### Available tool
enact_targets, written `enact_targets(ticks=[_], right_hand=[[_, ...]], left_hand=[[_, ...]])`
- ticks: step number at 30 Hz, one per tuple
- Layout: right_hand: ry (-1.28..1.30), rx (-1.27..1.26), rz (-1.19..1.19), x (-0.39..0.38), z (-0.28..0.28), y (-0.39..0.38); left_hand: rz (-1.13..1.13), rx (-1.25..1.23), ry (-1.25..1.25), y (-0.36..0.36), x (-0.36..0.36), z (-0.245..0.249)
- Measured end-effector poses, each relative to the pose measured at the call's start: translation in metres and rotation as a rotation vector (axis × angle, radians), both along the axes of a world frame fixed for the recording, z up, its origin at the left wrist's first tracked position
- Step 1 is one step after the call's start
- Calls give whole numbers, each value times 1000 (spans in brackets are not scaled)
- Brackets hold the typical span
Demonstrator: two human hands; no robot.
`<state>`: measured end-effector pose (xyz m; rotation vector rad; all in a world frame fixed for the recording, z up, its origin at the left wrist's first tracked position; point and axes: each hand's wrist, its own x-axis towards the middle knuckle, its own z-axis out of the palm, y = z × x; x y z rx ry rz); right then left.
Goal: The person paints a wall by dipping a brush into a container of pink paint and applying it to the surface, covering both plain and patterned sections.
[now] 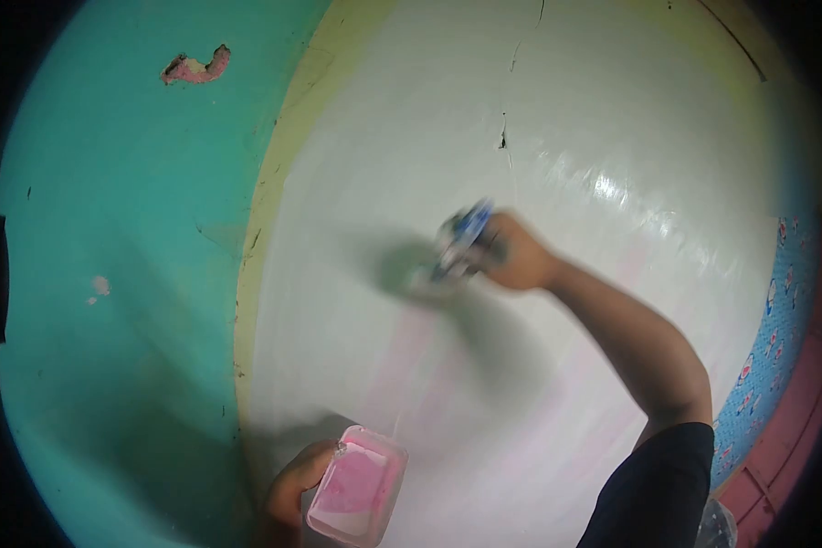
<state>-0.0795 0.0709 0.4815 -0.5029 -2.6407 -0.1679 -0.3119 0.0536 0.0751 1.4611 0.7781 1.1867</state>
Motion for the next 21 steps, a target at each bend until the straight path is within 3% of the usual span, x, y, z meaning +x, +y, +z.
enact_targets(ticks=[1,2,4,6,8,11,13,15,17,18,21], right_hand=[[187,-169,-26,15,23,9],[315,-157,-79,28,57,7],[470,225,-107,70,128,16],[555,656,-293,90,185,3],[619,1077,-387,82,192,-28],[509,1230,-344,98,178,-1],[173,1079,-462,86,112,6],[-65,902,-307,65,41,-19],[-164,564,-115,57,19,-45],[-79,201,-236,54,14,-59],[186,190,-29,70,51,-33]], left_hand=[[-1,8,-19,0,-1,-4],[-3,14,-39,1,-1,-7],[-30,-14,-68,-2,-3,-4],[-58,-51,-90,-5,3,0],[-65,-85,-102,-4,8,5],[-91,-71,-69,6,20,-4],[-83,-45,12,-3,26,9],[-73,1,71,-2,27,13],[-70,62,96,4,30,6],[-70,60,112,3,32,11],[-67,15,127,-3,39,22]])
